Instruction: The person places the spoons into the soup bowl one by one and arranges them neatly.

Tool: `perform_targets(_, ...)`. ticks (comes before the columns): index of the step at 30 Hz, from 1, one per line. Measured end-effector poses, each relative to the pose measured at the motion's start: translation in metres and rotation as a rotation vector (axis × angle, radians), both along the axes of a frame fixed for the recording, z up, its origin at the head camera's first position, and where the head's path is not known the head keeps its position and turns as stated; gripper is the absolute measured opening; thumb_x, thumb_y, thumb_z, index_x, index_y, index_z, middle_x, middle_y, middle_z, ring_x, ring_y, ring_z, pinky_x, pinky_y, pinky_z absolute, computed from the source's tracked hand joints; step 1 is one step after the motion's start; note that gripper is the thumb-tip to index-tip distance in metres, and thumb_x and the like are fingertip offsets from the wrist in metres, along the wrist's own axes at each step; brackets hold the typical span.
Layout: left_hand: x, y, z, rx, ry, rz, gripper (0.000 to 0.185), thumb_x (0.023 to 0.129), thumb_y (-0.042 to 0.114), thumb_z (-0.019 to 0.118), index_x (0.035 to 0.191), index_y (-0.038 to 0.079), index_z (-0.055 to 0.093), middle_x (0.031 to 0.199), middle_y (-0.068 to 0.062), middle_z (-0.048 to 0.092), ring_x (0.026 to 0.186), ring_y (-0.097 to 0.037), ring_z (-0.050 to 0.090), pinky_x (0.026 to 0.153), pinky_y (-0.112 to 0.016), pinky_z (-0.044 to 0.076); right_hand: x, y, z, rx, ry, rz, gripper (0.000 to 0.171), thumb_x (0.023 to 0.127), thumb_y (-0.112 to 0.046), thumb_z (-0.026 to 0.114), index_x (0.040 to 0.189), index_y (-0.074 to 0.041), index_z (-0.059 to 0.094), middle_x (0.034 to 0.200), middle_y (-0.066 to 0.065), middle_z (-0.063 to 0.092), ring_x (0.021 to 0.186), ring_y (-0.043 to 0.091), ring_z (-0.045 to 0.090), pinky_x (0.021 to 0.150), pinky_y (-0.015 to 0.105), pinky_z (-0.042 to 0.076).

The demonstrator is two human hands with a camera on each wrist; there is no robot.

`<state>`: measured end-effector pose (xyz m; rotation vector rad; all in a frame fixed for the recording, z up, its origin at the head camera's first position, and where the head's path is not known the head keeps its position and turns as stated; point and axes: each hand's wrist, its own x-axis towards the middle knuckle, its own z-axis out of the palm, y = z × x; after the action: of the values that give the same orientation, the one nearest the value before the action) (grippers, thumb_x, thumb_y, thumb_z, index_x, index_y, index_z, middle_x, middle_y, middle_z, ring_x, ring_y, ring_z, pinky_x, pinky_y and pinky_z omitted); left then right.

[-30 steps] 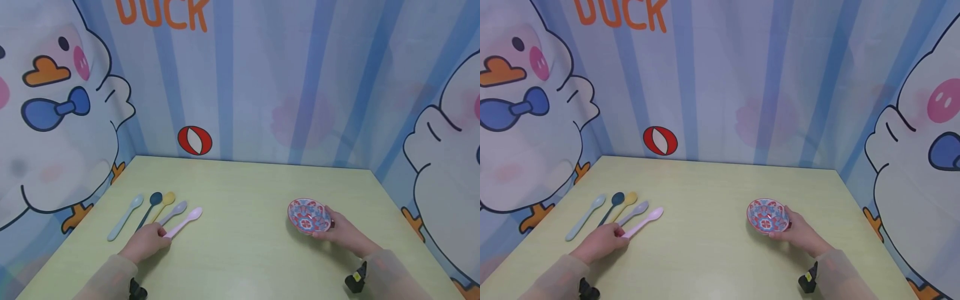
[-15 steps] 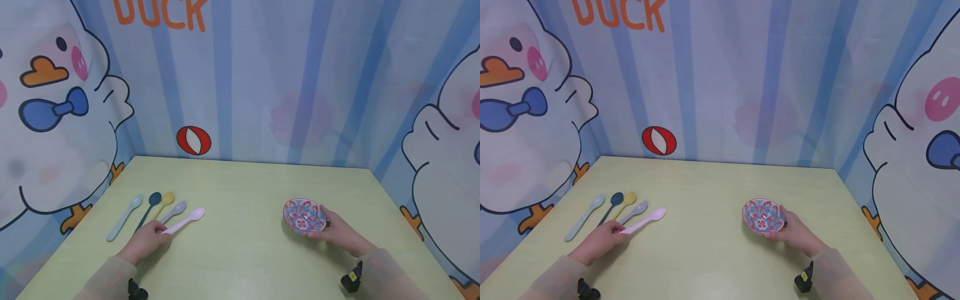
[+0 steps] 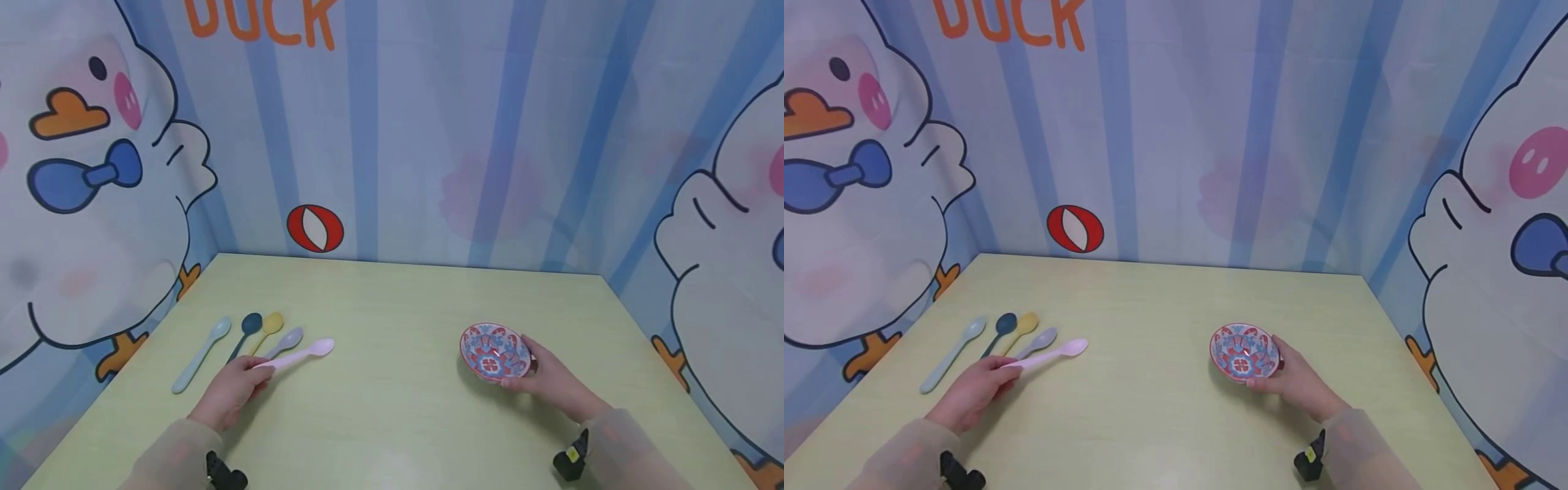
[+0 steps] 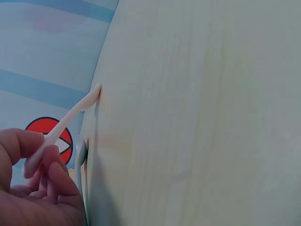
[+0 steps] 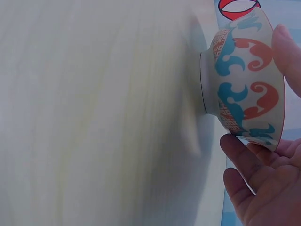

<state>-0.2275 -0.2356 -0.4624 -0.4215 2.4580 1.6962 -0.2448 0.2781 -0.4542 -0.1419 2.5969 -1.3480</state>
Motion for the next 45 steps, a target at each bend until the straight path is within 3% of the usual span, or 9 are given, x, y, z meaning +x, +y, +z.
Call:
perform_targets(14,-0.001,0.003,0.003,0.089,-0.003,-0.009,0.041,0.094,0.017,0.060,0.123,-0.008,0.049,0.096,-0.010,0.064,0.080,-0.013,0.058,0.072,-0.027,0.049,-0.002,-0.010,-0.002,-0.025,0.005,0.014,0.109,0.077,-0.032,0.082,0.150,0.007,0.011,0.146,0.030,0.031,0.130,0.045,0.038,0.103,0.051,0.037)
perform_targets(31,0.002,0.014,0.012,0.203,0.005,0.005,0.039,0.095,0.016,0.060,0.124,-0.007,0.048,0.108,-0.017,0.061,0.088,-0.020,0.059,0.078,-0.030,0.052,-0.007,-0.035,-0.005,-0.081,0.012,0.070,0.106,0.076,-0.026,0.082,0.149,0.008,0.012,0.148,0.029,0.028,0.133,0.045,0.035,0.104,0.048,0.036)
perform_targets(45,0.004,0.021,0.025,0.220,0.019,-0.051,0.036,0.096,0.016,0.059,0.123,-0.006,0.050,0.108,-0.017,0.060,0.089,-0.023,0.057,0.081,-0.032,0.051,-0.009,-0.068,-0.005,-0.103,-0.006,0.093,0.107,0.073,-0.026,0.085,0.151,0.002,0.017,0.150,0.022,0.031,0.135,0.039,0.036,0.106,0.046,0.035)
